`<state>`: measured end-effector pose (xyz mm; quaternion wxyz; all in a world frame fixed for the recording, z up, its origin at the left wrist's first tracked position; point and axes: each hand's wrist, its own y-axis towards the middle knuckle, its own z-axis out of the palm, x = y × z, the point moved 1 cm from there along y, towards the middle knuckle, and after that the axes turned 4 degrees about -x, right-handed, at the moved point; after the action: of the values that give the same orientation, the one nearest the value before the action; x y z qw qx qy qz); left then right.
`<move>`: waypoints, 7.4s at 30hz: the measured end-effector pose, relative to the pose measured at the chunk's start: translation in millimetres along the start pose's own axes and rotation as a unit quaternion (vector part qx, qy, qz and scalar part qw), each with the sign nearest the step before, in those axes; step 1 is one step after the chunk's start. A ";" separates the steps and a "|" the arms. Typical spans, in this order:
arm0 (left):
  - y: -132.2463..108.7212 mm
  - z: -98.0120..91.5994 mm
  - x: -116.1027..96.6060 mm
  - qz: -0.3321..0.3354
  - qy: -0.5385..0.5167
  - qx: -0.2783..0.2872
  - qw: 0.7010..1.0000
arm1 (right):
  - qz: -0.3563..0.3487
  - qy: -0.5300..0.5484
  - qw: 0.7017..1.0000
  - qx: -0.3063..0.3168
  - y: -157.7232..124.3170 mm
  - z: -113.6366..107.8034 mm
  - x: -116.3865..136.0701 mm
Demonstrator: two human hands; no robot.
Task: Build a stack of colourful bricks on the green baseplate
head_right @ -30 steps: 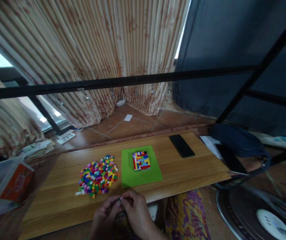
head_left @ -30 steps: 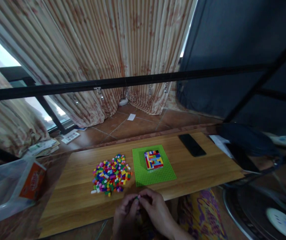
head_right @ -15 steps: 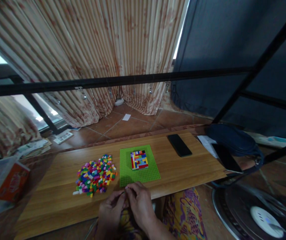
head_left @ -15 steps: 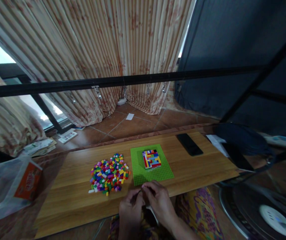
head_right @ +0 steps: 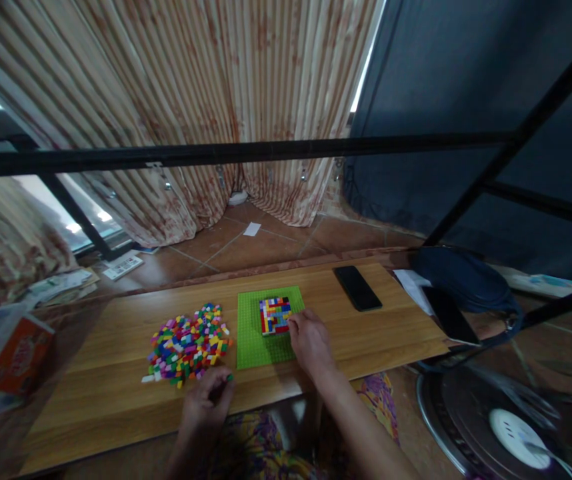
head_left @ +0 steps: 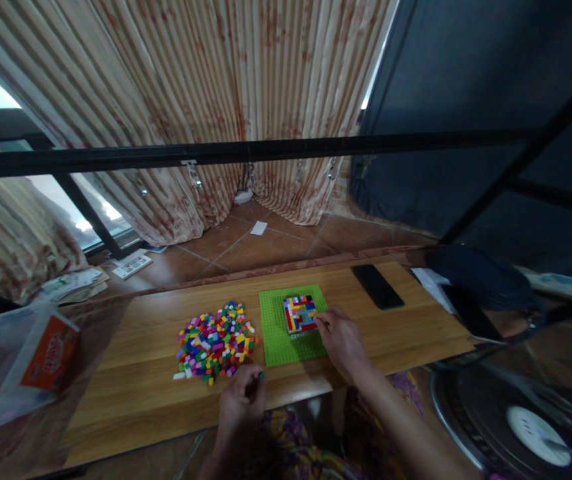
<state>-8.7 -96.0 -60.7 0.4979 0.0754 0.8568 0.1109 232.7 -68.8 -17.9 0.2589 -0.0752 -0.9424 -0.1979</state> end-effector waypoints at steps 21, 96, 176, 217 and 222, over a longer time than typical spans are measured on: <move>0.7 -1.9 -1.3 0.007 0.019 0.021 1.000 | 0.015 -0.005 1.000 -0.024 2.9 16.0 -2.5; 1.9 -3.7 0.7 0.002 0.004 0.038 0.999 | 0.055 0.213 0.969 -0.113 -1.8 18.9 -15.4; 96.4 93.7 -76.2 0.082 0.165 0.082 0.979 | 0.079 0.027 0.988 -0.131 -1.7 15.9 -98.7; 93.1 93.2 -89.0 0.220 0.293 0.175 0.914 | 0.077 0.039 0.985 -0.148 -2.0 14.0 -95.7; 95.8 95.3 -89.4 0.213 0.286 0.162 0.920 | 0.086 0.036 0.986 -0.140 -1.5 13.8 -95.9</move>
<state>120.1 -14.2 -6.3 0.1775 0.3010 0.9326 0.0904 308.0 -68.2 -79.0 0.2958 -0.1838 -0.8856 -0.3074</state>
